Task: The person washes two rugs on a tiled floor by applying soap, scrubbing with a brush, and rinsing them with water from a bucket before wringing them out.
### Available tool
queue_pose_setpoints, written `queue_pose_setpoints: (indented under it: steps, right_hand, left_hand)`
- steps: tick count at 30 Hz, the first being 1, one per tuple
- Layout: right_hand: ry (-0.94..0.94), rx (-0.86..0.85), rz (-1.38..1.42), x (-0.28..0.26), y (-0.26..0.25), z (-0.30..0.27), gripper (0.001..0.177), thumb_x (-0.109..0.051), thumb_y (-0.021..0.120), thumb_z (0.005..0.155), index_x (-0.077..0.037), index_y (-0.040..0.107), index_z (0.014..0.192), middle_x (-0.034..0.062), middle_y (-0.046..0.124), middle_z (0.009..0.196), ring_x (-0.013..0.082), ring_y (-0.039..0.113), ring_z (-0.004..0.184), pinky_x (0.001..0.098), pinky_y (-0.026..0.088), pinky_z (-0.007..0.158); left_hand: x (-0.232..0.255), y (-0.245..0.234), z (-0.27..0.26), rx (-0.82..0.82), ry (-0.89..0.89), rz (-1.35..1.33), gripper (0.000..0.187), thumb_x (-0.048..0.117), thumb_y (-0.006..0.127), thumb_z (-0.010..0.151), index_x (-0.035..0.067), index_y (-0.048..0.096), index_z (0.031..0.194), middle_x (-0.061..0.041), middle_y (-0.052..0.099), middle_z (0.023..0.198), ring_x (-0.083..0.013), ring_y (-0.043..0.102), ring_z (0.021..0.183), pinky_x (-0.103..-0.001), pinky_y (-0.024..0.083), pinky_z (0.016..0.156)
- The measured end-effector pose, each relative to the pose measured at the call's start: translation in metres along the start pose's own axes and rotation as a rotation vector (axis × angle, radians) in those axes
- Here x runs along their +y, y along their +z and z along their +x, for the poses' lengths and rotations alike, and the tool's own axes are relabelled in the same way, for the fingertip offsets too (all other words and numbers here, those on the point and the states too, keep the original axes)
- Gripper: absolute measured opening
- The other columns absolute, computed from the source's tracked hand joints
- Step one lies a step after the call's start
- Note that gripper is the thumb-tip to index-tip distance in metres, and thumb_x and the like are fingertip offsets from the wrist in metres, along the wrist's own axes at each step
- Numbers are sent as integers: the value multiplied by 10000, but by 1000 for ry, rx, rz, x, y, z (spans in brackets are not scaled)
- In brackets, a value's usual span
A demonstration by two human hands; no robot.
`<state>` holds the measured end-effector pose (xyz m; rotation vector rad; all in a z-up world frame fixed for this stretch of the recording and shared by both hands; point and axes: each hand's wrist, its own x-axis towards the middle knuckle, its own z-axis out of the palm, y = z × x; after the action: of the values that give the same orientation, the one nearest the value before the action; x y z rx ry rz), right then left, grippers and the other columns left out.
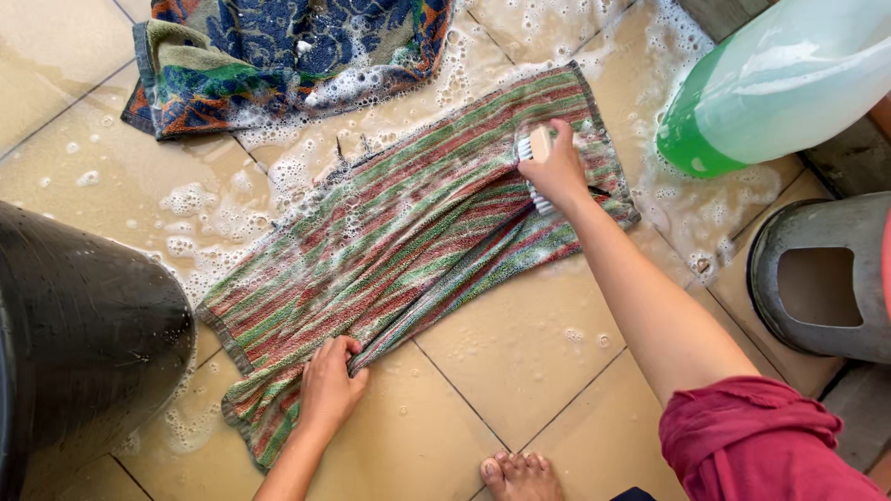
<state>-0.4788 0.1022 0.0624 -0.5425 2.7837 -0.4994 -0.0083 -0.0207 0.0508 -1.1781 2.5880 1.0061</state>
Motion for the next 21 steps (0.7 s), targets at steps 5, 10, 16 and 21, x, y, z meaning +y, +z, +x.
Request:
queue_pose_setpoints:
  steps: [5, 10, 16, 21]
  right_hand:
    - [285, -864, 998, 62, -49, -35, 907, -194, 596, 580, -140, 431, 1471, 143, 690, 1049, 267, 718, 792, 431, 622, 613]
    - [183, -614, 430, 65, -28, -41, 858, -173, 721, 660, -107, 433, 1466, 154, 672, 1111, 246, 670, 836, 389, 561, 675]
    - [217, -627, 266, 82, -61, -32, 973, -151, 728, 600, -171, 334, 1490, 151, 638, 1091, 281, 663, 815, 435, 556, 686]
    - [205, -645, 176, 65, -70, -33, 773, -189, 780, 564, 83, 592, 1263, 247, 716, 997, 332, 681, 817, 476, 570, 694]
  left_hand:
    - [6, -8, 6, -19, -84, -109, 328, 132, 760, 745, 80, 535, 978, -80, 648, 907, -273, 660, 860, -433, 507, 780]
    - [14, -25, 22, -280, -290, -108, 419, 185, 755, 804, 144, 655, 1209, -167, 685, 872, -317, 701, 860, -450, 554, 812]
    - [-5, -55, 27, -522, -289, 376, 468, 313, 759, 841, 128, 682, 1264, -129, 687, 1293, -280, 661, 1218, -386, 489, 1061]
    - [-27, -70, 18, -384, -298, 43, 348, 273, 724, 855, 54, 743, 1124, -175, 741, 985, -277, 691, 903, -398, 541, 846]
